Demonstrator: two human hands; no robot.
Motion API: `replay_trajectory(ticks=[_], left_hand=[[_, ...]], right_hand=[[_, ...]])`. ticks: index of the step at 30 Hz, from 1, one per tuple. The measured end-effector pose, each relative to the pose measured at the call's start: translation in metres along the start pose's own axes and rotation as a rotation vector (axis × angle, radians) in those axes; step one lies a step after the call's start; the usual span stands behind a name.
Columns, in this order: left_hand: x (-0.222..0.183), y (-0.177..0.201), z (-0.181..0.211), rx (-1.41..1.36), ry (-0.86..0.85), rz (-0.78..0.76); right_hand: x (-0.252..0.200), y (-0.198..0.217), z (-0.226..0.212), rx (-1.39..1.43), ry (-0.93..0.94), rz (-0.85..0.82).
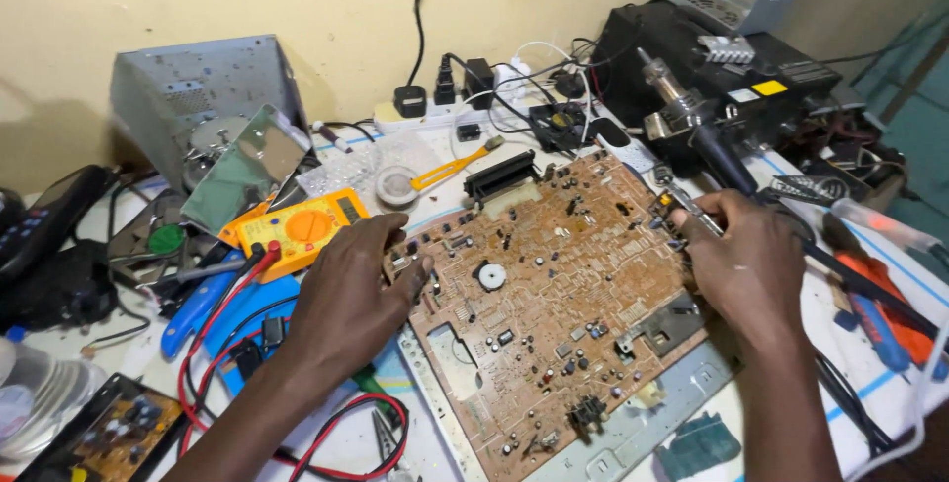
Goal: Removing a main circuit board from a metal chassis and inspecting the components during device disassembly.
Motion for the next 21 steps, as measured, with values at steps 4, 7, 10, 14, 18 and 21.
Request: replay_trajectory(ticks=[4, 7, 10, 14, 18, 21], left_hand=[[0.012, -0.005, 0.009, -0.073, 0.117, -0.176], [0.019, -0.002, 0.015, -0.185, 0.2, -0.225], [0.022, -0.004, 0.013, -0.26, 0.237, -0.198], [0.021, 0.006, 0.019, -0.344, 0.231, -0.114], [0.02, 0.014, 0.029, -0.34, 0.208, -0.059], [0.019, 0.018, 0.036, -0.369, 0.207, -0.025]], right_hand=[[-0.002, -0.004, 0.008, 0.092, -0.026, -0.007], [0.0, -0.004, 0.011, 0.158, 0.015, 0.052], [-0.002, -0.001, 0.009, 0.172, 0.058, 0.093], [-0.005, 0.003, 0.005, 0.234, 0.159, 0.174], [-0.017, 0.018, -0.004, 0.256, 0.217, 0.219], [-0.019, 0.029, -0.006, 0.268, 0.264, 0.264]])
Point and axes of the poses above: each hand's wrist, its own x-axis towards the middle knuckle, its own y-axis out of the back of the hand, z = x × y, the point moved 5 cm from there along x, towards the middle knuckle, and after that the axes turned 12 degrees about z, right-handed, at the moved point
